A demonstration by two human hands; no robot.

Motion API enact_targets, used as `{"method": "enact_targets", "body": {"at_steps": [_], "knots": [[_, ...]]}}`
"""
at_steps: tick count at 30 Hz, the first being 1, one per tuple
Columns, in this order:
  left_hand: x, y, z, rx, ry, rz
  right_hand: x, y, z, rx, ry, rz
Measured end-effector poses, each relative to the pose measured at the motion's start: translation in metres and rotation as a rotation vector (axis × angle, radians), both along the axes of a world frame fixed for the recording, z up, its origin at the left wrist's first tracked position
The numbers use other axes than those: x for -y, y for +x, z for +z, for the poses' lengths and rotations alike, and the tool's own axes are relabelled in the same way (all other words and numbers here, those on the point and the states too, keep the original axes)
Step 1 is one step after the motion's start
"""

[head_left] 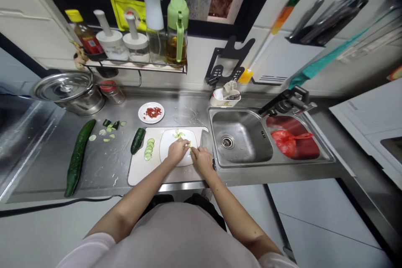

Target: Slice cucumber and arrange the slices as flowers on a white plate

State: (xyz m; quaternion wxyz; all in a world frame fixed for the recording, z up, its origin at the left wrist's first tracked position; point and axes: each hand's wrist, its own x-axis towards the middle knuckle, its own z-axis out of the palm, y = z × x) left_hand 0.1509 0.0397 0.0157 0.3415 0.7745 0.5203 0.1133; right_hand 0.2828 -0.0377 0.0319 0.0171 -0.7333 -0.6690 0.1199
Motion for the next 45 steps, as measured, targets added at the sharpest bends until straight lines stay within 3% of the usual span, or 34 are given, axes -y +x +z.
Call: {"method": "enact_targets", "body": {"at_steps": [34, 45], "knots": [[-0.0045, 0.0031, 0.0007, -0.066, 0.015, 0.006, -0.0059, 0.0046, 0.0025, 0.034, -0.079, 0.033], [-0.0041, 0.0004, -0.0006, 0.04, 0.018, 0.03, -0.0032, 0.0106, 0.0003, -0.13, 0.051, -0.054]]}}
